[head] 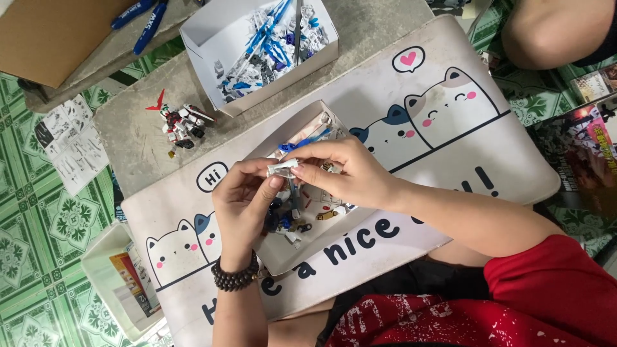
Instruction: The person assembles a small model kit by hand, picking up white, blue, and gold plastic parts from a box and snapping them together. The person works over a white tray on a cat-themed mat, occasionally rotating the partially assembled model to attach additional pieces.
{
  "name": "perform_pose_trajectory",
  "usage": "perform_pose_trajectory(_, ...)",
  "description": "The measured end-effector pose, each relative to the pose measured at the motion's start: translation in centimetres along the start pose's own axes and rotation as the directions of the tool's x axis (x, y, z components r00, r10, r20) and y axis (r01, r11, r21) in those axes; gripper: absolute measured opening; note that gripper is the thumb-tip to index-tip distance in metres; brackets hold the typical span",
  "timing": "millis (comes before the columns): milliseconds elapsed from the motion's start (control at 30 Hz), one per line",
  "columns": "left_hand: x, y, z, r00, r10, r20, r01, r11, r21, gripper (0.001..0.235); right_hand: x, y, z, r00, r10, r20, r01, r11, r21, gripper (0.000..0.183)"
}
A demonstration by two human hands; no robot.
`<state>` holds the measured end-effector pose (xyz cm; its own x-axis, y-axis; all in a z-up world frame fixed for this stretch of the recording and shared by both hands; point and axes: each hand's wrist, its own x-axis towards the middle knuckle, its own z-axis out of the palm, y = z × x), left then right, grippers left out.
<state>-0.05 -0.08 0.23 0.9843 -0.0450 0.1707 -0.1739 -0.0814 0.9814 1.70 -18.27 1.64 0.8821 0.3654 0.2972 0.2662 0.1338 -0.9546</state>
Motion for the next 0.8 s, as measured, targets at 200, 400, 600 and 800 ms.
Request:
perform_pose_trajectory(200,0.0,0.3,0.2,1.0,0.001,-0.02,-0.001,1.0,0.003,0.024,0.2,-0.8,0.0,0.995,-0.093,-0.021,0.09,0.989,-0.122,0.019)
perform_pose_trajectory(400,0.0,0.0,0.2,0.999,0.025,-0.025,-0.024,0.999,0.037,0.024,-0.2,0.4,0.1,0.979,-0.204,-0.019,0.19,0.94,-0.284,0.02)
perform_pose_trajectory(600,0.0,0.3,0.4,0.998,0.053,-0.029,-0.051,0.997,0.052,0.022,0.0,0.4,-0.2,0.933,-0.355,0.066,0.345,0.821,-0.455,0.021)
perform_pose_trajectory(800,0.1,0.7,0.3,0.997,0.067,-0.024,-0.065,0.996,0.066,0.02,0.2,0.1,0.1,0.905,-0.412,0.11,0.41,0.77,-0.489,0.022)
